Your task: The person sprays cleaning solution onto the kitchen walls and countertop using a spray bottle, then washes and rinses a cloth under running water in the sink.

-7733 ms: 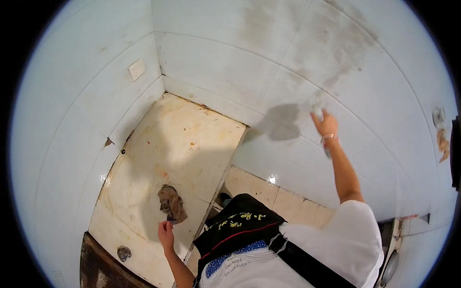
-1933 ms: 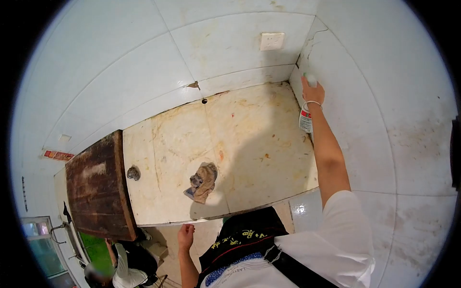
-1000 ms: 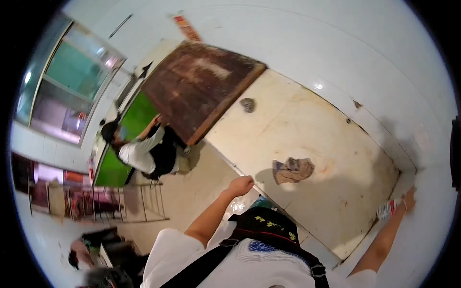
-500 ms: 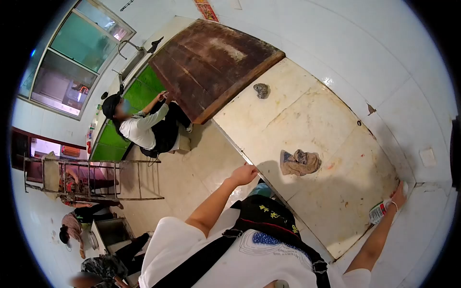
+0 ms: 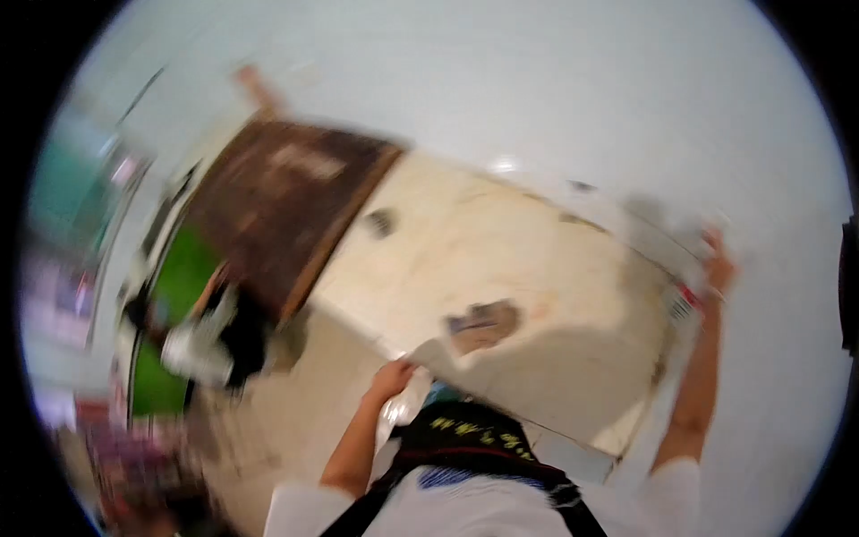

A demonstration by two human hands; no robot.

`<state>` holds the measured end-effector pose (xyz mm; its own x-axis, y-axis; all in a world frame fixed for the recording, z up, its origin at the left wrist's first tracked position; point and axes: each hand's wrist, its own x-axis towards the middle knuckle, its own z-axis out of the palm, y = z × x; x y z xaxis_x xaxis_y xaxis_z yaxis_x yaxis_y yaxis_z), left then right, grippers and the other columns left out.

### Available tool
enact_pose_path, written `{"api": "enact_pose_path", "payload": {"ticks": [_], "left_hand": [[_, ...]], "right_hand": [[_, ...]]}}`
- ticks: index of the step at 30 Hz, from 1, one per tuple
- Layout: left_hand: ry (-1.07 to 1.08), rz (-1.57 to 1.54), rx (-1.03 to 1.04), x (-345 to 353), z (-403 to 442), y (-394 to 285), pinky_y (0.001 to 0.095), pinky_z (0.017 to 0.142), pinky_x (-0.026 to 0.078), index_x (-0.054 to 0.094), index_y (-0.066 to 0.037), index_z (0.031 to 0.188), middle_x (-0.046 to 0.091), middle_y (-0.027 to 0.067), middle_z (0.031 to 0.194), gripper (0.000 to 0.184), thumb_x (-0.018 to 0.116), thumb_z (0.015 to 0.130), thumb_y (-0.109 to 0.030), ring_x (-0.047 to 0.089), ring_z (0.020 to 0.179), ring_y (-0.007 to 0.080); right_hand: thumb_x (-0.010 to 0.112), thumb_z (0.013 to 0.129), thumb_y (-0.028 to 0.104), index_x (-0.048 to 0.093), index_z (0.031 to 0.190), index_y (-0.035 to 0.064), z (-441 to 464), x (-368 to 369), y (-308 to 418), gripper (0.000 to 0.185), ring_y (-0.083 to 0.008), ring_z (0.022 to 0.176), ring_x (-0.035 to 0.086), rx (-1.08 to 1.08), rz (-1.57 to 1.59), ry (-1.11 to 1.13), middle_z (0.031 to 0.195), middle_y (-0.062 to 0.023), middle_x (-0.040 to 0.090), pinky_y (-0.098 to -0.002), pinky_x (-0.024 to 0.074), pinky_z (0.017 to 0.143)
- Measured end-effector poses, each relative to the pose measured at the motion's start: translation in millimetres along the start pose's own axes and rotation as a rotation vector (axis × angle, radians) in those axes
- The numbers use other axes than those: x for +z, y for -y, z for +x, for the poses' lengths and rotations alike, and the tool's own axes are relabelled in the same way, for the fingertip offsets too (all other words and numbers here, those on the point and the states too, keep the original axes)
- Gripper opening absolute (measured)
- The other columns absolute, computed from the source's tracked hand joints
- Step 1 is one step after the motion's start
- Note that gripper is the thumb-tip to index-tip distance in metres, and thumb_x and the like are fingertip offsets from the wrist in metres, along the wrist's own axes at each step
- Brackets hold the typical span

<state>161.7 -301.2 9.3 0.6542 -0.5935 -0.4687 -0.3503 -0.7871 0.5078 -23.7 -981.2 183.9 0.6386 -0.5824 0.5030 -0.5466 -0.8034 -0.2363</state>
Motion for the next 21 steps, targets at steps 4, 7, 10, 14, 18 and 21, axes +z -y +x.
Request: {"api": "enact_pose_path", "payload": {"ticks": [4, 7, 10, 14, 18, 21], "left_hand": [[-0.04, -0.104, 0.07, 6.4, 3.5, 8.4, 0.0407, 0.071, 0.049, 0.062, 0.002, 0.092, 0.065, 0.0196, 0.083, 0.031, 0.056, 0.087, -0.028, 0.063, 0.079, 0.0345], [-0.031, -0.202, 0.0, 2.9, -5.1, 3.4, 0.0335, 0.065, 0.05, 0.061, 0.002, 0.087, 0.066, 0.0127, 0.076, 0.024, 0.057, 0.086, -0.021, 0.064, 0.07, 0.0218], [-0.046, -0.275, 0.065, 6.5, -5.7, 13.1, 0.0313, 0.064, 0.05, 0.06, 0.002, 0.086, 0.066, 0.0115, 0.076, 0.022, 0.057, 0.086, -0.02, 0.064, 0.069, 0.0193], [-0.024, -0.342, -0.043, 4.4, -11.3, 20.3, 0.0286, 0.065, 0.05, 0.06, 0.002, 0.087, 0.066, 0.0109, 0.076, 0.02, 0.056, 0.086, -0.017, 0.063, 0.069, 0.0168], [0.01, -0.343, -0.03, 7.4, 5.6, 20.1, 0.0286, 0.065, 0.05, 0.06, 0.002, 0.087, 0.066, 0.0103, 0.077, 0.019, 0.056, 0.086, -0.016, 0.063, 0.069, 0.0168], [-0.008, -0.291, 0.014, 9.9, 16.4, 20.1, 0.0289, 0.064, 0.05, 0.06, 0.002, 0.088, 0.066, 0.0101, 0.077, 0.018, 0.057, 0.085, -0.016, 0.063, 0.068, 0.0169]], "right_hand": [[0.07, 0.076, 0.038, 0.064, 0.092, 0.0041, 20.0, -86.9, 42.9, 0.039, -0.0127, 0.046, 0.054, 0.714, 0.706, -0.28, 0.071, -0.0046, 0.065, -0.0325, 0.0478, 0.062], [0.071, 0.076, 0.032, 0.062, 0.074, -0.0002, 14.8, -132.7, 69.2, 0.034, -0.0111, 0.041, 0.051, 0.744, 0.866, -0.615, 0.055, -0.0051, 0.057, -0.0245, 0.0381, 0.036], [0.071, 0.077, 0.033, 0.06, 0.075, -0.0022, 12.7, -138.6, 31.4, 0.037, -0.013, 0.039, 0.049, 0.772, 0.815, -0.803, 0.055, -0.0059, 0.055, -0.0273, 0.0381, 0.037], [0.069, 0.073, 0.042, 0.065, 0.086, -0.0012, 16.1, -149.9, 17.1, 0.045, -0.0171, 0.042, 0.056, 0.841, 0.573, -0.667, 0.058, -0.0097, 0.06, -0.0304, 0.0471, 0.044], [0.067, 0.073, 0.044, 0.065, 0.083, -0.0004, 17.2, -160.0, 30.0, 0.046, -0.0191, 0.044, 0.058, 0.79, 0.504, -0.704, 0.061, -0.0107, 0.062, -0.0315, 0.0474, 0.045], [0.067, 0.074, 0.045, 0.065, 0.079, 0.0004, 28.9, -158.2, 36.4, 0.045, -0.0184, 0.046, 0.059, 0.762, 0.579, -0.587, 0.061, -0.0104, 0.062, -0.0318, 0.0469, 0.046]]}}
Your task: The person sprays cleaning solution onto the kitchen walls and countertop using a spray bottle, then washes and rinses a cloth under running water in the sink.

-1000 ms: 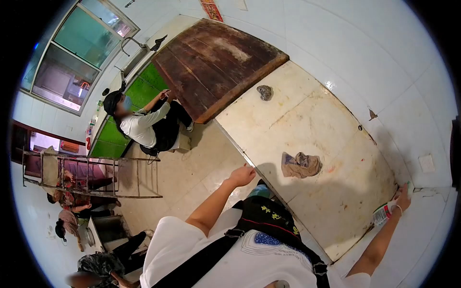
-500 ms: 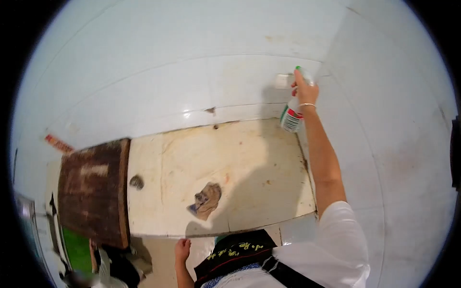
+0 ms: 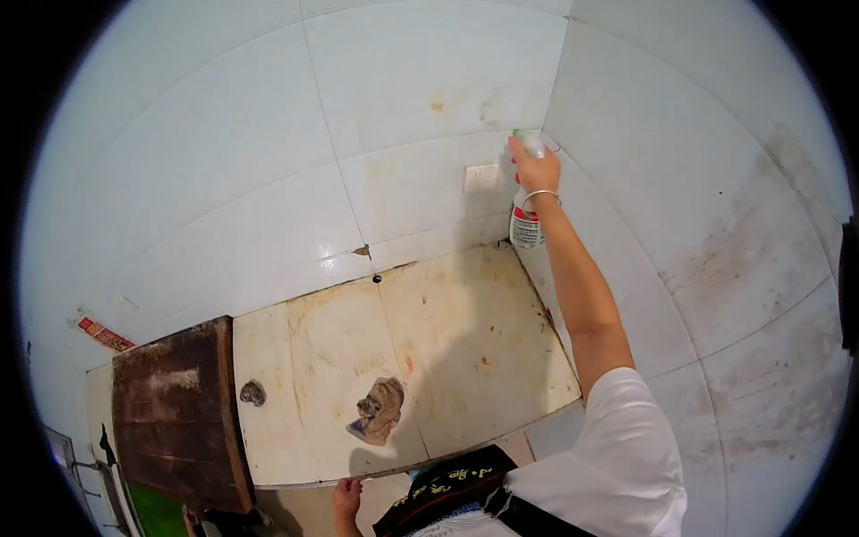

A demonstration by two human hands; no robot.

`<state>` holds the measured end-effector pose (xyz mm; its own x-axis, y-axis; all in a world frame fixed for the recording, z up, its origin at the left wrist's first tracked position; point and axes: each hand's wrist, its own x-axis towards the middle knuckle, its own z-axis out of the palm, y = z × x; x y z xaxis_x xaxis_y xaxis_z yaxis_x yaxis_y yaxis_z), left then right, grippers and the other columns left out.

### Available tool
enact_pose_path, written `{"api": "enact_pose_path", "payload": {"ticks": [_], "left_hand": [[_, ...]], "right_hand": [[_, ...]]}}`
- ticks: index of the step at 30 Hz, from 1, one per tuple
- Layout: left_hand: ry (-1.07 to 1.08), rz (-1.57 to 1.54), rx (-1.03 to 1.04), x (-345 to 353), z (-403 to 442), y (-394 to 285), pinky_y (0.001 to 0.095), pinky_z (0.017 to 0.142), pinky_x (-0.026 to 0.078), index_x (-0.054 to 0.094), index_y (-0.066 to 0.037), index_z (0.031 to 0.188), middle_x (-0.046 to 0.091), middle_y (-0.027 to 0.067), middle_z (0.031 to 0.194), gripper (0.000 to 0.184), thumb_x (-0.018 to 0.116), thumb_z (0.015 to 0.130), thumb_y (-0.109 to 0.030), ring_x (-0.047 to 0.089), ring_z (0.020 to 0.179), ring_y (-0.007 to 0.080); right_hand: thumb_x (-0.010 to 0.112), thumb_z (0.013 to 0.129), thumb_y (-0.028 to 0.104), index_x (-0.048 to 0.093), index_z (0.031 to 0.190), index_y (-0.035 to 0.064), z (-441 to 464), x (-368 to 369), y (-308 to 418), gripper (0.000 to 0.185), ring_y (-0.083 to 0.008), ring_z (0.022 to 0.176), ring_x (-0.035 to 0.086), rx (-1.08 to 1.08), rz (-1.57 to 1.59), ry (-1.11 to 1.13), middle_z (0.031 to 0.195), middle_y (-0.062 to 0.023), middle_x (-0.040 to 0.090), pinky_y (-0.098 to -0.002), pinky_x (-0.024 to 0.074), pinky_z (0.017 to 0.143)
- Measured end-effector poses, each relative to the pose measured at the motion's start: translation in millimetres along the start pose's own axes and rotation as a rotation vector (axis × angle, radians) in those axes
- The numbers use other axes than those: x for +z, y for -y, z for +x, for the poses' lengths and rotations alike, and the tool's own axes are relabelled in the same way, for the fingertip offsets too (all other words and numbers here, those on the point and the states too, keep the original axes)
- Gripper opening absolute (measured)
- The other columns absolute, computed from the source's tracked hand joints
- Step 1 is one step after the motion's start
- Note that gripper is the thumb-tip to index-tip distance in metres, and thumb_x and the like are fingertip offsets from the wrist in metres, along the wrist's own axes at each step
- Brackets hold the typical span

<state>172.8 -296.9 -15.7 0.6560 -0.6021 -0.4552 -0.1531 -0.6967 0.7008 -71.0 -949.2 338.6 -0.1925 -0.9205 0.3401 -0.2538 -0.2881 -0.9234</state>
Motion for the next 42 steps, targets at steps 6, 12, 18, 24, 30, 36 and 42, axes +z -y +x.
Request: {"api": "enact_pose_path", "payload": {"ticks": [6, 12, 18, 24, 30, 36, 42], "left_hand": [[-0.033, -0.016, 0.028, 0.8, 2.0, -20.8, 0.0301, 0.063, 0.051, 0.061, 0.002, 0.088, 0.066, 0.0106, 0.074, 0.019, 0.057, 0.084, -0.016, 0.064, 0.067, 0.0177], [-0.025, -0.014, 0.028, 1.6, -5.0, 16.5, 0.0302, 0.063, 0.051, 0.061, 0.002, 0.087, 0.066, 0.0105, 0.074, 0.018, 0.056, 0.085, -0.015, 0.064, 0.066, 0.0174], [-0.031, -0.072, -0.021, 1.8, -16.1, 25.2, 0.0298, 0.063, 0.051, 0.06, 0.001, 0.087, 0.066, 0.0097, 0.074, 0.019, 0.056, 0.085, -0.017, 0.063, 0.065, 0.0166], [-0.043, -0.069, 0.003, -1.1, -12.9, 21.4, 0.0291, 0.062, 0.05, 0.06, 0.001, 0.087, 0.066, 0.0094, 0.075, 0.018, 0.056, 0.085, -0.017, 0.063, 0.066, 0.0162], [-0.077, -0.078, -0.04, -1.6, -19.1, 24.8, 0.0295, 0.064, 0.051, 0.061, 0.001, 0.088, 0.066, 0.0097, 0.075, 0.017, 0.057, 0.085, -0.016, 0.064, 0.068, 0.0167], [-0.063, -0.08, -0.059, -4.8, -32.8, 33.2, 0.029, 0.064, 0.051, 0.061, 0.0, 0.088, 0.066, 0.0088, 0.075, 0.016, 0.057, 0.084, -0.015, 0.064, 0.067, 0.0164], [-0.084, -0.081, -0.068, -11.5, -44.0, 18.5, 0.0289, 0.065, 0.05, 0.061, 0.0, 0.087, 0.066, 0.0086, 0.075, 0.017, 0.057, 0.085, -0.016, 0.063, 0.069, 0.0157]], "right_hand": [[0.067, 0.073, 0.047, 0.064, 0.076, -0.001, 0.6, 5.7, 34.4, 0.048, -0.0187, 0.047, 0.059, -0.058, 0.043, 0.022, 0.06, -0.0112, 0.062, -0.0325, 0.0478, 0.049], [0.064, 0.073, 0.056, 0.063, 0.076, -0.0023, 42.7, -10.3, 26.2, 0.058, -0.0194, 0.042, 0.057, -0.075, -0.041, -0.279, 0.06, -0.011, 0.061, -0.0324, 0.0486, 0.05], [0.069, 0.074, 0.047, 0.062, 0.071, -0.0011, 35.6, -23.0, 33.2, 0.048, -0.0155, 0.038, 0.052, 0.007, 0.142, -0.147, 0.056, -0.0091, 0.059, -0.0292, 0.0435, 0.04], [0.071, 0.074, 0.038, 0.061, 0.07, 0.0008, 48.3, -26.9, 33.2, 0.038, -0.0127, 0.037, 0.05, 0.045, 0.312, -0.228, 0.055, -0.0062, 0.057, -0.0278, 0.0419, 0.038], [0.07, 0.075, 0.04, 0.06, 0.074, 0.0005, 42.4, -35.3, 45.9, 0.041, -0.0132, 0.039, 0.05, -0.044, 0.25, -0.258, 0.058, -0.0068, 0.059, -0.0279, 0.0419, 0.038], [0.069, 0.075, 0.043, 0.06, 0.072, 0.0021, 46.6, -38.8, 42.8, 0.042, -0.0132, 0.039, 0.05, 0.058, 0.238, -0.277, 0.057, -0.0065, 0.058, -0.0275, 0.0421, 0.039], [0.07, 0.073, 0.044, 0.061, 0.073, 0.0044, 12.8, 4.1, 50.2, 0.041, -0.0124, 0.042, 0.051, -0.035, 0.057, 0.028, 0.058, -0.0057, 0.058, -0.0263, 0.0426, 0.041]]}}
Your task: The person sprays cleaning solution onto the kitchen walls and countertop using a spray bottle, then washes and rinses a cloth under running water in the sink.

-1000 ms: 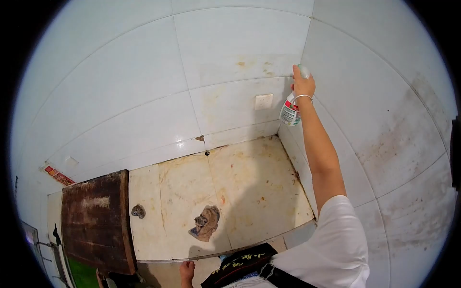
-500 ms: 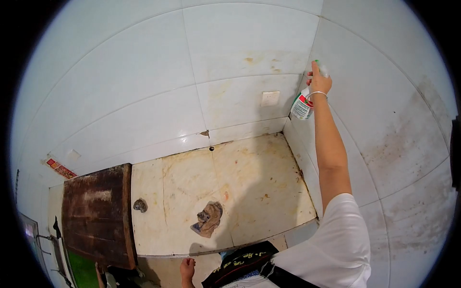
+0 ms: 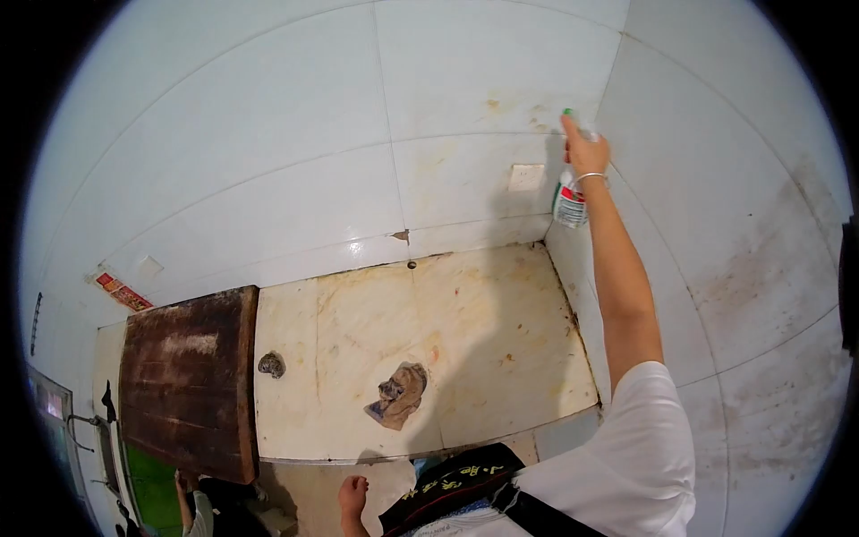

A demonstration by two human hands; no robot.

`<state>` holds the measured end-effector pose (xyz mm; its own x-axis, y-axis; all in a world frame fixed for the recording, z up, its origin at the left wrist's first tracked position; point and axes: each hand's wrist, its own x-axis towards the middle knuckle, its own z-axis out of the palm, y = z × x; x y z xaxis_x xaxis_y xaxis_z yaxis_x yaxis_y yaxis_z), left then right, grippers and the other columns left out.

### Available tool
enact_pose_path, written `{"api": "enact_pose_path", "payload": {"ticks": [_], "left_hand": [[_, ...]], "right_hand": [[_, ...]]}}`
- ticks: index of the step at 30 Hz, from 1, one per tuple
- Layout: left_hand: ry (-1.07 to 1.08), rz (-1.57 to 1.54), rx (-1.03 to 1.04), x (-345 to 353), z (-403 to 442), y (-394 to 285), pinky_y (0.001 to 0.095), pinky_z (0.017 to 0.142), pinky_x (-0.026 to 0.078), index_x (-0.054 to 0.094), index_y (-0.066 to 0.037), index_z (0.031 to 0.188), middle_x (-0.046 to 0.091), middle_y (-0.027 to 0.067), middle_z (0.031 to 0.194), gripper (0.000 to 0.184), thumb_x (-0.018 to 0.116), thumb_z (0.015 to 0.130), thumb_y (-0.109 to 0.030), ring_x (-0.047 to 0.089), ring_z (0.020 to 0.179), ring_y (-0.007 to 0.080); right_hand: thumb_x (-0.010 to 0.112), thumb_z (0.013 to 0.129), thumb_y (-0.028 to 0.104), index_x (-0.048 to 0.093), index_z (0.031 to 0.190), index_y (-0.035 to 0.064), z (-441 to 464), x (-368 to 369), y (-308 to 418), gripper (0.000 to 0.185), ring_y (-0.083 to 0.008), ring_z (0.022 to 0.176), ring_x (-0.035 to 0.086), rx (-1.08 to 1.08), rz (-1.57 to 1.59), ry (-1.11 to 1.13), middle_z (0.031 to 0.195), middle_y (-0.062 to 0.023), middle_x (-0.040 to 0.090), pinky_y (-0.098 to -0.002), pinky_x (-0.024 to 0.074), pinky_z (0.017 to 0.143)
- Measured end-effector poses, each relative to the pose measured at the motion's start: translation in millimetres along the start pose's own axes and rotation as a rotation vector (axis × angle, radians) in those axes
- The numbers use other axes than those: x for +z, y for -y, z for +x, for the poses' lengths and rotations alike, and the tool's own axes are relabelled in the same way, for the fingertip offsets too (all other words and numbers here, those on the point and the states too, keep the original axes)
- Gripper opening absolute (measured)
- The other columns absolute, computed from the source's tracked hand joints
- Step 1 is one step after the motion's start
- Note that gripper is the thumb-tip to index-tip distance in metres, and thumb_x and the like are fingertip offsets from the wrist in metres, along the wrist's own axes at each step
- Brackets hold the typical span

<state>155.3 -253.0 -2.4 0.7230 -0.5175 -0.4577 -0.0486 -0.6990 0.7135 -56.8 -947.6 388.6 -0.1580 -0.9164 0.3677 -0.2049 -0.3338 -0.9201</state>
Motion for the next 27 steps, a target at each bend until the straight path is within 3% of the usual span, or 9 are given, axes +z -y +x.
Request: {"api": "enact_pose_path", "payload": {"ticks": [6, 9, 13, 16, 21, 24, 27], "left_hand": [[-0.006, -0.02, 0.053, 6.4, 19.3, 31.1, 0.0306, 0.064, 0.05, 0.061, 0.001, 0.086, 0.065, 0.0101, 0.075, 0.021, 0.057, 0.086, -0.02, 0.063, 0.068, 0.0176], [-0.031, 0.06, 0.058, 0.6, 7.5, 5.3, 0.0319, 0.065, 0.05, 0.061, 0.001, 0.088, 0.066, 0.0112, 0.076, 0.022, 0.056, 0.087, -0.021, 0.064, 0.069, 0.0201], [-0.039, 0.061, 0.032, -1.7, -4.0, 1.6, 0.0338, 0.069, 0.049, 0.062, -0.001, 0.091, 0.067, 0.0119, 0.08, 0.022, 0.055, 0.088, -0.022, 0.064, 0.074, 0.0235], [-0.027, 0.008, -0.086, -3.1, -5.8, 19.0, 0.0348, 0.07, 0.05, 0.062, -0.001, 0.093, 0.067, 0.013, 0.084, 0.023, 0.055, 0.087, -0.023, 0.065, 0.078, 0.0253], [-0.002, 0.106, -0.096, -8.1, -11.5, 27.7, 0.0366, 0.072, 0.05, 0.061, -0.002, 0.096, 0.066, 0.0142, 0.087, 0.024, 0.055, 0.087, -0.023, 0.064, 0.083, 0.0289], [-0.005, 0.061, -0.094, -6.9, -8.0, 43.0, 0.0375, 0.073, 0.05, 0.061, -0.002, 0.095, 0.066, 0.0148, 0.086, 0.024, 0.056, 0.086, -0.023, 0.064, 0.082, 0.0304], [-0.029, 0.05, -0.069, -9.6, -0.7, 52.0, 0.0379, 0.072, 0.049, 0.061, -0.002, 0.094, 0.065, 0.0159, 0.085, 0.024, 0.056, 0.086, -0.024, 0.064, 0.081, 0.0315]], "right_hand": [[0.07, 0.074, 0.043, 0.063, 0.076, 0.004, -62.3, 58.5, 34.4, 0.04, -0.0103, 0.044, 0.051, -0.074, 0.107, 0.338, 0.061, -0.0035, 0.06, -0.0234, 0.0424, 0.044], [0.07, 0.074, 0.043, 0.062, 0.074, 0.0035, -74.9, 78.4, 46.1, 0.041, -0.0086, 0.044, 0.049, -0.047, 0.002, 0.49, 0.06, -0.0023, 0.059, -0.0233, 0.0419, 0.044], [0.069, 0.074, 0.046, 0.06, 0.068, 0.0052, -79.7, 101.9, 31.2, 0.042, -0.0083, 0.043, 0.048, -0.121, -0.046, 0.454, 0.057, -0.0014, 0.057, -0.0231, 0.0407, 0.043], [0.069, 0.073, 0.048, 0.061, 0.07, 0.0046, -86.4, 111.6, 18.8, 0.045, -0.0087, 0.043, 0.048, -0.17, -0.085, 0.555, 0.057, -0.0024, 0.057, -0.0232, 0.0405, 0.043], [0.067, 0.074, 0.052, 0.064, 0.084, -0.0008, -118.1, 128.5, -23.8, 0.054, -0.0119, 0.044, 0.053, -0.182, -0.268, 0.581, 0.063, -0.0058, 0.061, -0.0257, 0.0428, 0.045], [0.066, 0.074, 0.054, 0.064, 0.094, -0.0015, -130.9, 141.6, -82.4, 0.06, -0.0142, 0.05, 0.058, -0.169, -0.494, 0.577, 0.069, -0.0095, 0.063, -0.0288, 0.0471, 0.047], [0.067, 0.074, 0.053, 0.064, 0.1, -0.0014, -155.0, 151.9, -135.0, 0.06, -0.015, 0.066, 0.062, -0.312, -0.701, 0.538, 0.077, -0.0115, 0.065, -0.0304, 0.0514, 0.061]]}}
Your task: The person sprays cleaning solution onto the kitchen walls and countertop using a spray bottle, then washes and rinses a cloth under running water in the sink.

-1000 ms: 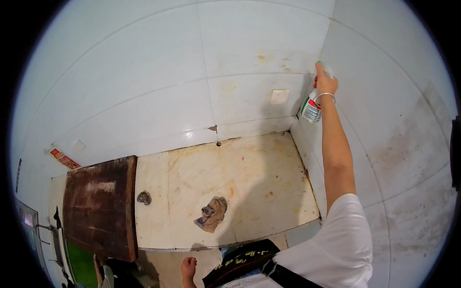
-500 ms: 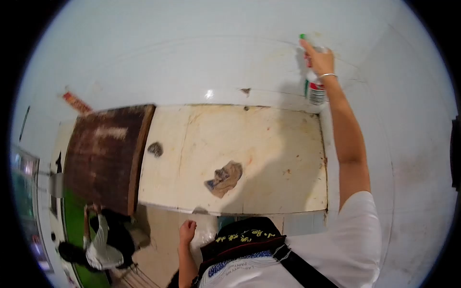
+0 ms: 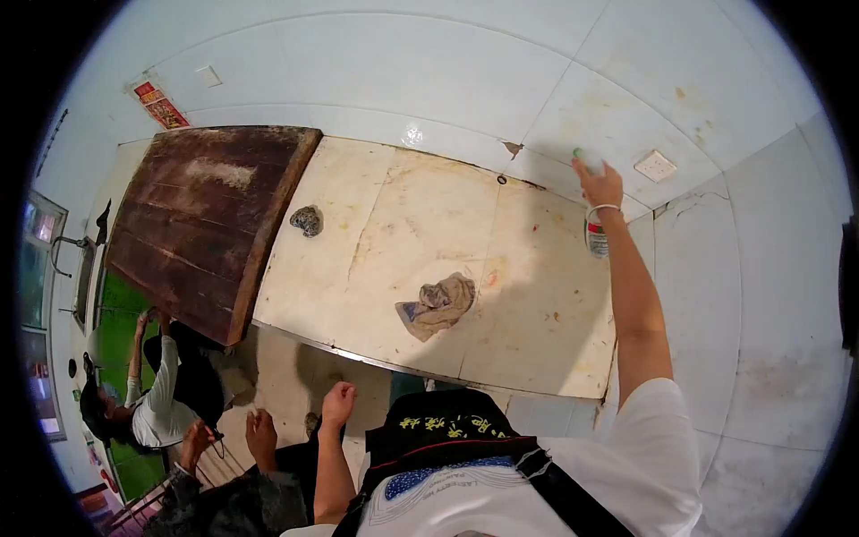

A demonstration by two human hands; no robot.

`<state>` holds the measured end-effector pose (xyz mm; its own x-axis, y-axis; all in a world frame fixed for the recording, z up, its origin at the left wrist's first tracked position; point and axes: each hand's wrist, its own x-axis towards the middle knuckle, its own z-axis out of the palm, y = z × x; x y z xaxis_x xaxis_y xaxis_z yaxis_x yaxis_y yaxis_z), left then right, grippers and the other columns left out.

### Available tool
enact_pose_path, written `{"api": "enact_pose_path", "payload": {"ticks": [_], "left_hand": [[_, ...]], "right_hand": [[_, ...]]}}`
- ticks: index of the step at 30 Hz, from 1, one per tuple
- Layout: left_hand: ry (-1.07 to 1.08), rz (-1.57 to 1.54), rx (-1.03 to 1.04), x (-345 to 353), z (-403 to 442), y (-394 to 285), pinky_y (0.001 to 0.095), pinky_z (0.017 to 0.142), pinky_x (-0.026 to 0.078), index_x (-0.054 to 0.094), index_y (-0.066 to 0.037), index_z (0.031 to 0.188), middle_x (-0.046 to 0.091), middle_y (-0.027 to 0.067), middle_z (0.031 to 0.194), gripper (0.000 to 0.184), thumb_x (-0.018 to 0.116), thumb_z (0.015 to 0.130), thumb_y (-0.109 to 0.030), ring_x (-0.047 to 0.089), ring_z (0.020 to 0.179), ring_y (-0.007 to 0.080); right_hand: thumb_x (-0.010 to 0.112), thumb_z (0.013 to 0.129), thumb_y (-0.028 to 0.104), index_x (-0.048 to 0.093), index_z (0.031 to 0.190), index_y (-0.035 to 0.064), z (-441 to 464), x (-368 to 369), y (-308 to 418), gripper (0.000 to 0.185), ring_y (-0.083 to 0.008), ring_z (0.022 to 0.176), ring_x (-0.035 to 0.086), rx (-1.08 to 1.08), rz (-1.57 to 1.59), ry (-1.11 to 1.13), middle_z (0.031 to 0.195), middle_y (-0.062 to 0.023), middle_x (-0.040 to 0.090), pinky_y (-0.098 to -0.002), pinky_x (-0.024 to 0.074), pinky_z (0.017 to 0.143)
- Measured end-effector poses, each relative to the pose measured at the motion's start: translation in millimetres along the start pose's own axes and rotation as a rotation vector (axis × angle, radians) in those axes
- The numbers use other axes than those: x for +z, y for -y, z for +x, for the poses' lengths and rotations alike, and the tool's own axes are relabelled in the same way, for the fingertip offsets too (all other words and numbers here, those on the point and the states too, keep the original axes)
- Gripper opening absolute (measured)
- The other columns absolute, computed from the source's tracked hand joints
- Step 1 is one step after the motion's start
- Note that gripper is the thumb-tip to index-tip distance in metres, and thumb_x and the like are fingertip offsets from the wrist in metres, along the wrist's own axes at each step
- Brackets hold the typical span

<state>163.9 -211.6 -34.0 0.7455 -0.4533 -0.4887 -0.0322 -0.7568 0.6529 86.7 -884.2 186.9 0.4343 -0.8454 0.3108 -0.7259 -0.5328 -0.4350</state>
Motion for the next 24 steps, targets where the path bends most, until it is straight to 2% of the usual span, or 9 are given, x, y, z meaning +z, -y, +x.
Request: {"api": "enact_pose_path", "payload": {"ticks": [2, 4, 5, 7, 8, 10, 14, 21, 24], "left_hand": [[-0.02, -0.002, 0.006, -2.0, 2.1, 6.1, 0.0382, 0.072, 0.049, 0.061, -0.002, 0.093, 0.065, 0.0165, 0.085, 0.023, 0.056, 0.086, -0.024, 0.063, 0.081, 0.032], [-0.008, 0.039, 0.024, -10.4, 3.3, -4.0, 0.0392, 0.07, 0.049, 0.061, -0.002, 0.092, 0.064, 0.0173, 0.084, 0.023, 0.057, 0.085, -0.024, 0.063, 0.08, 0.033], [-0.02, 0.052, 0.048, -16.9, 0.6, -18.8, 0.0395, 0.069, 0.048, 0.061, -0.002, 0.092, 0.064, 0.0174, 0.084, 0.024, 0.057, 0.086, -0.025, 0.062, 0.08, 0.0338], [-0.016, 0.063, 0.112, -19.2, 5.2, -23.9, 0.0394, 0.069, 0.048, 0.06, -0.002, 0.093, 0.064, 0.0178, 0.085, 0.024, 0.056, 0.086, -0.024, 0.062, 0.081, 0.0344], [-0.001, 0.035, 0.064, -16.7, 11.2, -19.1, 0.0393, 0.071, 0.048, 0.06, -0.002, 0.094, 0.063, 0.0185, 0.087, 0.023, 0.056, 0.086, -0.024, 0.061, 0.083, 0.0346], [0.028, -0.036, 0.055, -14.3, 18.2, -27.4, 0.0391, 0.072, 0.047, 0.059, -0.003, 0.094, 0.062, 0.019, 0.089, 0.023, 0.056, 0.086, -0.024, 0.061, 0.084, 0.0345], [0.028, -0.004, 0.088, -18.4, 28.1, -61.3, 0.0391, 0.069, 0.047, 0.059, -0.002, 0.096, 0.063, 0.0159, 0.088, 0.023, 0.056, 0.087, -0.023, 0.06, 0.082, 0.0326], [0.007, -0.177, 0.148, -15.1, 41.3, -80.5, 0.0354, 0.068, 0.048, 0.06, -0.003, 0.095, 0.063, 0.0148, 0.086, 0.019, 0.056, 0.087, -0.019, 0.062, 0.077, 0.029], [-0.002, -0.212, 0.178, -21.4, 36.1, -96.0, 0.0346, 0.068, 0.048, 0.06, -0.003, 0.096, 0.064, 0.0143, 0.086, 0.019, 0.056, 0.087, -0.018, 0.062, 0.077, 0.0268]], "right_hand": [[0.067, 0.074, 0.052, 0.064, 0.101, -0.0013, -13.3, 7.7, 1.3, 0.06, -0.0152, 0.071, 0.063, -0.024, -0.073, 0.001, 0.08, -0.0122, 0.065, -0.0309, 0.0529, 0.065], [0.072, 0.074, 0.044, 0.064, 0.099, -0.0012, -42.7, -14.8, 37.5, 0.052, -0.0172, 0.082, 0.062, 0.338, 0.386, 0.378, 0.087, -0.011, 0.065, -0.0334, 0.0502, 0.076], [0.072, 0.074, 0.044, 0.064, 0.099, -0.0012, -45.0, -1.6, 31.3, 0.052, -0.0172, 0.082, 0.062, 0.334, 0.387, 0.404, 0.087, -0.011, 0.065, -0.0334, 0.0502, 0.076], [0.071, 0.077, 0.035, 0.063, 0.098, 0.006, -53.5, 31.3, 11.5, 0.037, -0.0125, 0.066, 0.058, 0.179, 0.68, 0.42, 0.081, -0.0034, 0.064, -0.0303, 0.0485, 0.06], [0.071, 0.077, 0.035, 0.063, 0.098, 0.006, -63.8, 39.9, 25.0, 0.037, -0.0125, 0.066, 0.058, 0.178, 0.685, 0.451, 0.081, -0.0034, 0.064, -0.0303, 0.0485, 0.06], [0.077, 0.071, 0.037, 0.065, 0.098, 0.0015, -89.0, 47.1, 55.6, 0.046, -0.0187, 0.088, 0.059, 0.101, 0.654, 0.457, 0.096, -0.0098, 0.063, -0.0329, 0.0467, 0.079], [0.076, 0.071, 0.038, 0.064, 0.098, 0.0002, -117.3, 118.8, 89.7, 0.048, -0.0232, 0.098, 0.055, -0.245, 0.446, 0.278, 0.109, -0.0148, 0.059, -0.0319, 0.0427, 0.086], [0.077, 0.067, 0.046, 0.061, 0.097, -0.0016, -155.9, 193.8, 164.2, 0.058, -0.0249, 0.093, 0.059, 0.025, 0.82, 0.54, 0.096, -0.0171, 0.06, -0.0332, 0.0441, 0.085], [0.077, 0.067, 0.045, 0.059, 0.104, -0.0021, -170.3, 199.6, 178.7, 0.062, -0.0267, 0.094, 0.058, -0.038, 0.712, 0.576, 0.096, -0.0172, 0.059, -0.0347, 0.044, 0.085]]}}
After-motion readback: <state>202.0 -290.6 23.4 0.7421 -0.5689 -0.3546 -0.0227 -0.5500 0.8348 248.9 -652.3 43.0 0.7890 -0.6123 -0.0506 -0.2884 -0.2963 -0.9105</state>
